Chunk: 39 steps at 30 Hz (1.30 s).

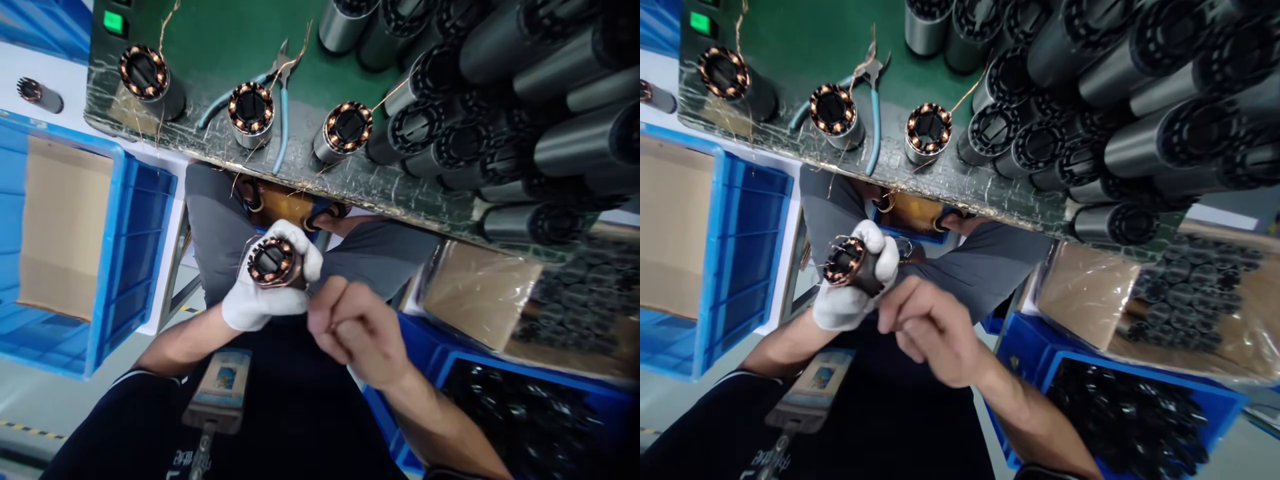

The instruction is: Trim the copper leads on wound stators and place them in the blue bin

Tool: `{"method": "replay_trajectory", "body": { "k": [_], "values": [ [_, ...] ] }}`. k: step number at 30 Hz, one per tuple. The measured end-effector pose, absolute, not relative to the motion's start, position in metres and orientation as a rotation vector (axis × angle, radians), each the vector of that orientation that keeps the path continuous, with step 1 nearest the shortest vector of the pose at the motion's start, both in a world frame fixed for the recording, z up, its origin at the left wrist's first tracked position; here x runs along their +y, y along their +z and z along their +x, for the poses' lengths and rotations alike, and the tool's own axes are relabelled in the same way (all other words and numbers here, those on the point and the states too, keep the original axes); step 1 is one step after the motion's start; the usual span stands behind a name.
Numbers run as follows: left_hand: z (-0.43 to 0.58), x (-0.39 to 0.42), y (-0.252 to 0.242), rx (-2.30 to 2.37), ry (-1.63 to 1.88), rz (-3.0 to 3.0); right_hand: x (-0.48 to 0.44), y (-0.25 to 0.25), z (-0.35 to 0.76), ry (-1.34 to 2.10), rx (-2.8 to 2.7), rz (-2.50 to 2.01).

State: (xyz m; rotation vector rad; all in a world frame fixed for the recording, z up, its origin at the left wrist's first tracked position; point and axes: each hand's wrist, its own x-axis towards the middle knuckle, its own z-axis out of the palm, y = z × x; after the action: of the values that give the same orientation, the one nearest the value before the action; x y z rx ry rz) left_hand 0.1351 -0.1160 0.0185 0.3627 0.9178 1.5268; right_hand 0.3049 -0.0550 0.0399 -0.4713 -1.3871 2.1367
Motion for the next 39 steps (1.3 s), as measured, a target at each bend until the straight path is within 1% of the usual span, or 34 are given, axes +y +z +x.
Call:
{"method": "replay_trajectory", "body": {
  "k": [2,4,6,7,9,11,14,16,18,20,22,24,25,28,30,33,35,37,39],
  "values": [
    [0.136,-0.113,0.019,0.943,1.504,0.169,-0.060,0.038,0.316,1.934,-1.671,-0.410],
    [0.128,-0.109,0.016,1.146,1.552,0.237,-0.057,0.036,0.330,1.838,-1.775,-0.464],
    [0.116,-0.105,0.010,1.437,1.588,0.607,-0.051,0.034,0.342,1.884,-1.712,-0.644],
    [0.111,-0.104,0.006,1.548,1.554,0.854,-0.047,0.033,0.345,1.926,-1.683,-0.744],
    [0.105,-0.105,0.002,1.583,1.416,1.301,-0.040,0.031,0.344,2.011,-1.720,-0.873],
    [0.104,-0.108,0.003,1.486,1.338,1.506,-0.036,0.029,0.338,2.032,-1.789,-0.892],
    [0.110,-0.113,0.010,1.427,1.268,1.371,-0.038,0.021,0.328,1.999,-1.761,-0.803],
    [0.116,-0.116,0.016,1.312,1.223,1.063,-0.044,0.015,0.325,1.995,-1.709,-0.763],
    [0.124,-0.118,0.018,1.072,1.205,0.664,-0.048,0.013,0.326,1.976,-1.727,-0.771],
    [0.134,-0.117,0.017,0.859,1.196,0.335,-0.047,0.016,0.329,1.863,-1.850,-0.766],
    [0.142,-0.114,0.013,0.788,1.203,0.190,-0.043,0.026,0.333,1.647,-1.993,-0.743],
    [0.145,-0.112,0.010,0.829,1.254,0.210,-0.038,0.037,0.334,1.499,-2.026,-0.680],
    [0.145,-0.111,0.009,0.870,1.268,0.245,-0.036,0.041,0.332,1.507,-1.978,-0.633],
    [0.138,-0.111,0.007,0.971,1.219,0.319,-0.034,0.045,0.318,1.697,-1.799,-0.485],
    [0.135,-0.114,0.006,1.015,1.185,0.285,-0.038,0.039,0.305,1.775,-1.759,-0.483],
    [0.137,-0.118,-0.001,1.126,1.261,0.198,-0.053,0.023,0.300,1.717,-1.889,-0.512],
    [0.139,-0.118,-0.008,1.197,1.297,0.190,-0.063,0.015,0.311,1.735,-1.996,-0.443],
    [0.139,-0.117,-0.012,1.331,1.343,0.356,-0.068,0.011,0.330,1.884,-2.044,-0.365],
    [0.136,-0.116,-0.010,1.520,1.382,0.703,-0.065,0.011,0.348,2.011,-2.003,-0.429]
  ]
}}
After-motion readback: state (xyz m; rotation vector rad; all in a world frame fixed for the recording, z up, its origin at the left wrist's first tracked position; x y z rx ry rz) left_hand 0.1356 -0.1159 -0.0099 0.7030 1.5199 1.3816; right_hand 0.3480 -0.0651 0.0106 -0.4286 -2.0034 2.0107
